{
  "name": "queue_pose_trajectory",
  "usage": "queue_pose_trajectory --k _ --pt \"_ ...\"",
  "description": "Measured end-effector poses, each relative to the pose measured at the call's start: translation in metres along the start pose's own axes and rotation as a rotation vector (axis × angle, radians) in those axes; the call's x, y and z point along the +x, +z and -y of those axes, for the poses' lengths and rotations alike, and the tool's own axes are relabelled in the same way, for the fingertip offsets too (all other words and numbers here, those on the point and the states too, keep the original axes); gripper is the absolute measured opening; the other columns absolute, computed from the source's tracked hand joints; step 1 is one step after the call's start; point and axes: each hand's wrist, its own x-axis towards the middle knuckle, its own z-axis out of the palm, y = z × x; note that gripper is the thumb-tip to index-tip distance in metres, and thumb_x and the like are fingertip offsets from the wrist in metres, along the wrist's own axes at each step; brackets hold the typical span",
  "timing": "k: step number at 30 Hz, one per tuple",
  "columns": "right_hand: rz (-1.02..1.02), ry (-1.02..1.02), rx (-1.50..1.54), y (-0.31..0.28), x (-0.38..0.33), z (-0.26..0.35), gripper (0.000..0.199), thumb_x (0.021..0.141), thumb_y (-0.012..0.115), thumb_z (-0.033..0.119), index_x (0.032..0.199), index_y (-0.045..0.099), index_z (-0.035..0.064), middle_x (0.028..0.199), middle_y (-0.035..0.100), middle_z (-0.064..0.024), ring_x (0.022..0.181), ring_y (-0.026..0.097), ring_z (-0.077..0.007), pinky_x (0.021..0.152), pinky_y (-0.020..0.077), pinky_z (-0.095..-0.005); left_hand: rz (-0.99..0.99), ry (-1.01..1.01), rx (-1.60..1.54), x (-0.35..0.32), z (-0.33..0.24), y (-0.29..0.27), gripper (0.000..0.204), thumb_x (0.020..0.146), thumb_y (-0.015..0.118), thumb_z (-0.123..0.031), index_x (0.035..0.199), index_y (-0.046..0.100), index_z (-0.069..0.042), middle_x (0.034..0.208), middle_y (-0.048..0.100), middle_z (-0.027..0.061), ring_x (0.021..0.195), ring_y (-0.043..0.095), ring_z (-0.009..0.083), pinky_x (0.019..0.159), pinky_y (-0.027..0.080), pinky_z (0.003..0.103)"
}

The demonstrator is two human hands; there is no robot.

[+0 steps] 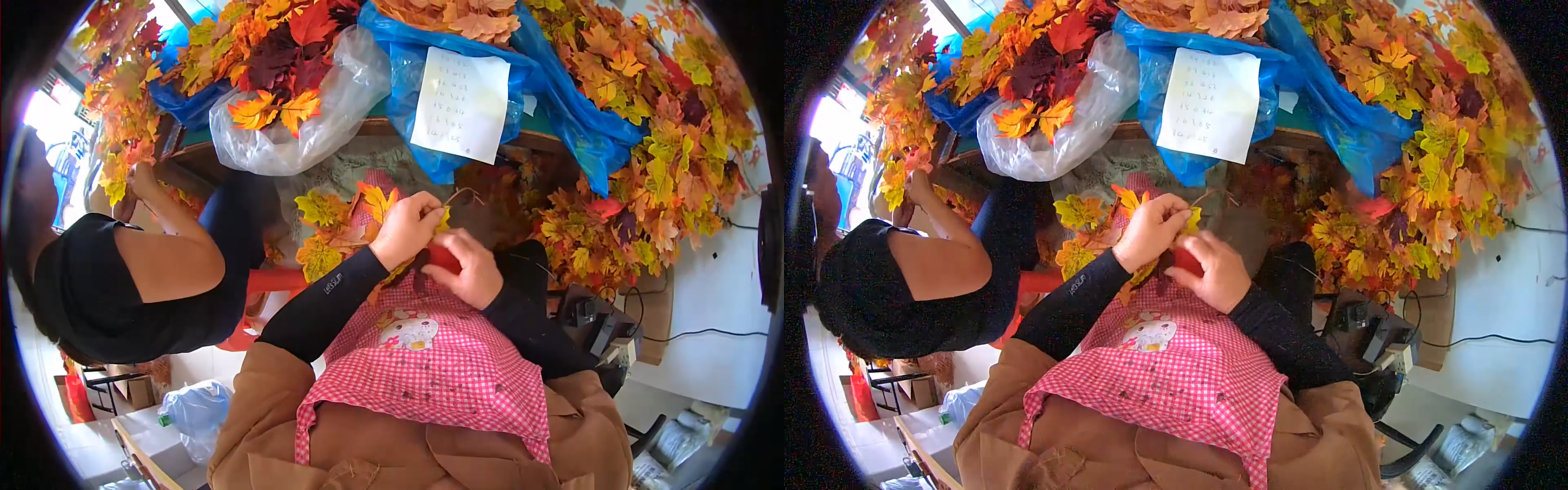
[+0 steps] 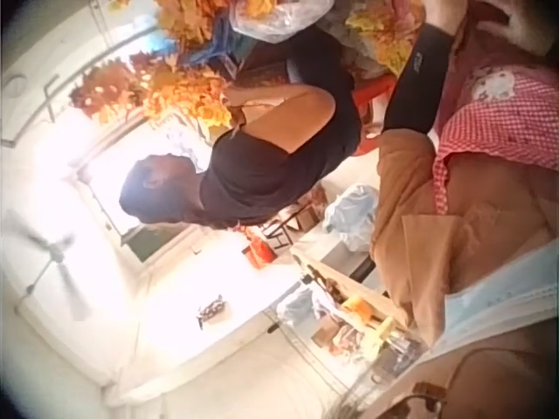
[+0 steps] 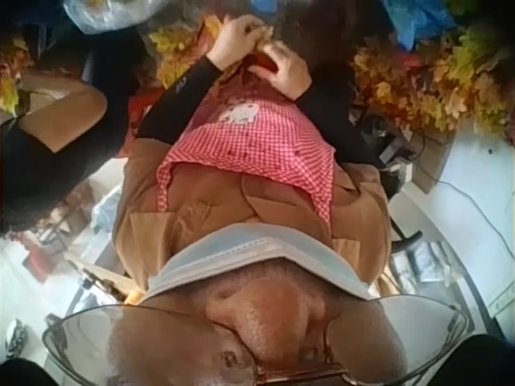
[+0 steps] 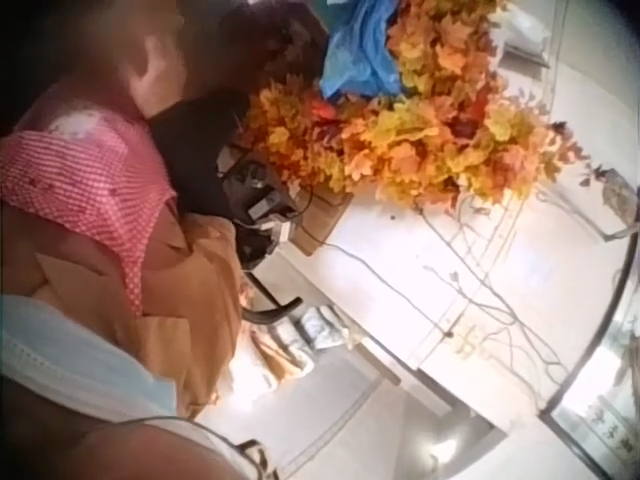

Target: Assembling artificial autumn leaf garlands by attaching individual plastic leaves to a central stem.

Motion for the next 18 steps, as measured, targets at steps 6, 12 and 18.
queue_pose_trajectory --k 6,12,18 --pt "0.195 -0.134 -0.015 0.011 0.004 -0.008 0.032 0.079 0.069 0.017 0.108 0.061 0.0041 0.105 0.062 -0.0167 0.096 0.060 -0.0345 0.084 0.0495 -0.0393 0.104 -0.262 -0.265 -0.001 0.007 0.004 0.011 0.091 0.058 -0.009 0.094 0.060 0.001 0.073 0.058 -0.0003 0.064 0.053 0.0077 0.057 0.044 0.023" --pt "0.398 -0.074 -0.001 0.011 0.003 -0.008 0.039 0.082 0.062 0.025 0.115 0.058 0.0050 0.107 0.061 -0.0196 0.102 0.057 -0.0366 0.089 0.0453 -0.0448 -0.131 -0.007 0.067 -0.018 0.018 0.024 0.010 0.088 0.056 -0.007 0.092 0.059 0.002 0.073 0.061 0.0136 0.068 0.060 0.0203 0.061 0.048 0.033" --pt "0.314 0.024 0.114 -0.027 0.010 -0.034 0.026 0.084 0.065 0.022 0.103 0.065 0.0055 0.104 0.064 -0.0160 0.097 0.062 -0.0306 0.085 0.0481 -0.0386 -0.125 0.061 0.008 -0.039 0.026 0.028 0.009 0.088 0.056 -0.009 0.091 0.061 -0.001 0.081 0.064 0.0191 0.073 0.065 0.0335 0.064 0.050 0.039"
